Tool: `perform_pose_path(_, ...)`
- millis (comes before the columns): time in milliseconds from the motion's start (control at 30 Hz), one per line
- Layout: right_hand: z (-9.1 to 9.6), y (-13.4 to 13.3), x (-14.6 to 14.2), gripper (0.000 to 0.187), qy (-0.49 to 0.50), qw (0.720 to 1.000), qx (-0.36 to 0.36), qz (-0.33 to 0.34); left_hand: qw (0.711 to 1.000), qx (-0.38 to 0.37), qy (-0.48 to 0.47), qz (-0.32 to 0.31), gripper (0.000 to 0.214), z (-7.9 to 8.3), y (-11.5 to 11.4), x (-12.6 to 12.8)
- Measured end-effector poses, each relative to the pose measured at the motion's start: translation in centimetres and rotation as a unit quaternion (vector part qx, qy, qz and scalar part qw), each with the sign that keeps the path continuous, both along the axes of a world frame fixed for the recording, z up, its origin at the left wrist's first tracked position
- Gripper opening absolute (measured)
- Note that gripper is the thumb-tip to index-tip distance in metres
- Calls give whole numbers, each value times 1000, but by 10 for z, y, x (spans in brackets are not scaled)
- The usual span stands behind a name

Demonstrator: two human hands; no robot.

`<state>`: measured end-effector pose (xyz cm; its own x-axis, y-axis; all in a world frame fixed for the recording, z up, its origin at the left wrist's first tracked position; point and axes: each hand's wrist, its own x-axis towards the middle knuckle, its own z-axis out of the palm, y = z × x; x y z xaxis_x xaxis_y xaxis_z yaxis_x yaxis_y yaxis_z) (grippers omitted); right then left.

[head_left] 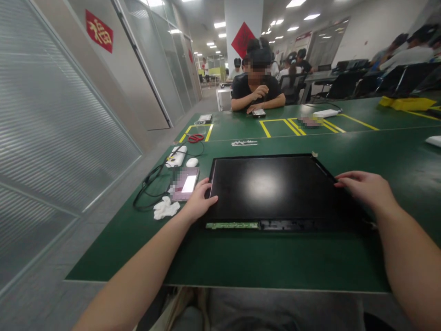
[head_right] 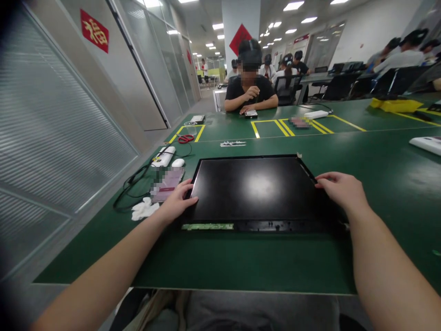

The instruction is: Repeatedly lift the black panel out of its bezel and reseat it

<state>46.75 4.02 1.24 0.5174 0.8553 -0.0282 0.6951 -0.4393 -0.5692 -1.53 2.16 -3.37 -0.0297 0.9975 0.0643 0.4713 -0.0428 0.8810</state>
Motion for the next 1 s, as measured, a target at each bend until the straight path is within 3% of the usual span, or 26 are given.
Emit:
perform_pose_path(333, 11, -9, -15, 39, 23, 1000, -1, -19, 999, 8, 38, -2, 40, 0, 0, 1)
perform_pose_path(600, -2, 0, -1, 29, 4, 999, 28, -39, 993, 4, 116, -21, 44, 1, 1, -1)
perform_pose_path(1000, -8, 2, 8, 26, 31, 998, 47, -28, 996, -1, 83, -26, 45, -3, 4, -3)
